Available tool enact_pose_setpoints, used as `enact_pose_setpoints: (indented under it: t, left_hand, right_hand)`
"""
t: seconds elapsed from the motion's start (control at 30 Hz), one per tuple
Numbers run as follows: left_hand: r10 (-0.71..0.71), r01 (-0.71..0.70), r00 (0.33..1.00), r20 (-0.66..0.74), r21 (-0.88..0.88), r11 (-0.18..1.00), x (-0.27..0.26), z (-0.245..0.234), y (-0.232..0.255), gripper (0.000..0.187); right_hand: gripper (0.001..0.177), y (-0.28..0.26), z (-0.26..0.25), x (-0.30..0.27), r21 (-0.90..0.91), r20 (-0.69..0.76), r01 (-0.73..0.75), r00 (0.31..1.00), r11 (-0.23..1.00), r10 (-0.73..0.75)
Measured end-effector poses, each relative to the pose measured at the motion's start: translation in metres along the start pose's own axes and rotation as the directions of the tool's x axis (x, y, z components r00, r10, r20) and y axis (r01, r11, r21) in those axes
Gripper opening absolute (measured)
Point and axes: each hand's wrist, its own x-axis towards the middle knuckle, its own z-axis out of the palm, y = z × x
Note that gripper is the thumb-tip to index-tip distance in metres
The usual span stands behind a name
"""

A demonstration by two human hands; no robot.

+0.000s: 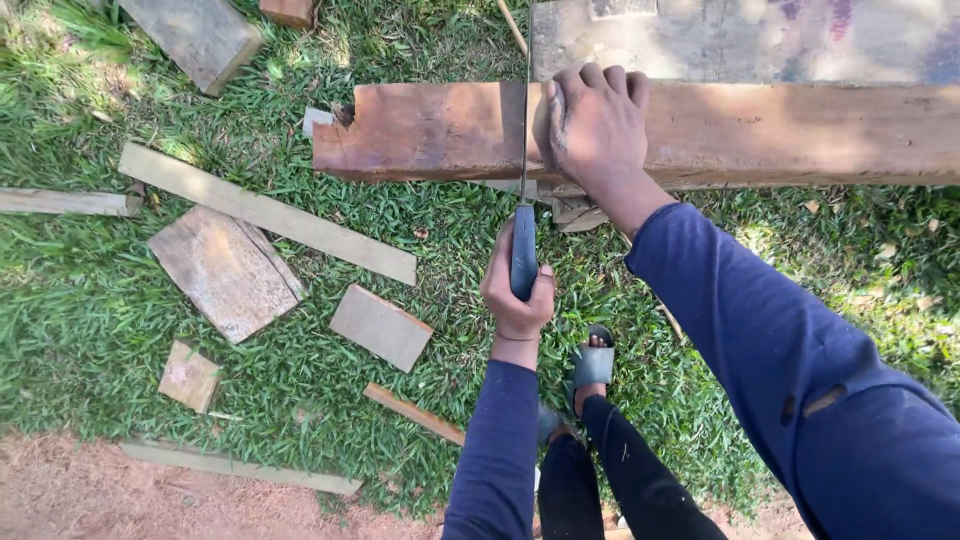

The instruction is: Sawing a thick wooden beam into smaller pieces using a hand saw.

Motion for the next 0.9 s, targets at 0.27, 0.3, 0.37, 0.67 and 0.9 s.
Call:
enact_pose_setpoints:
  t: [0.27, 0.3, 0.37, 0.67, 0.9]
  left_hand:
    - [-0.243, 0.241, 0.968, 0.059, 0.033, 0.97, -0.124, -0.058, 0.023, 0.069]
    - [-0.384, 0.381, 0.92, 0.075, 0.056, 0.923, -0.151, -0.069, 0.025, 0.071]
    - [-0.343, 0.339, 0.937, 0.065, 0.06, 0.939, -0.126, -0.056, 0.017, 0.071]
    - [-0.043, 0.042, 0.999, 0.018, 0.02, 0.999, -0.02, -0.009, 0.0, 0.065]
    - [-0.179, 0.179, 0.982, 0.065, -0.001, 0.984, -0.089, -0.038, 0.02, 0.07]
  right_hand:
    - [0.03, -0.001, 0.003, 0.001, -0.028, -0.016, -0.011, 1.0, 1.0, 0.01]
    - [0.029, -0.001, 0.002, 0.0, -0.03, -0.014, -0.004, 1.0, 1.0, 0.004]
    - [0.029, 0.0, -0.001, 0.001, -0.025, -0.001, 0.0, 1.0, 1.0, 0.0]
    - [0.029, 0.007, 0.004, 0.002, -0.013, -0.013, 0.004, 1.0, 1.0, -0.005]
    - [0.028, 0.004, 0.008, 0.004, -0.025, -0.055, 0.01, 0.998, 1.0, -0.011]
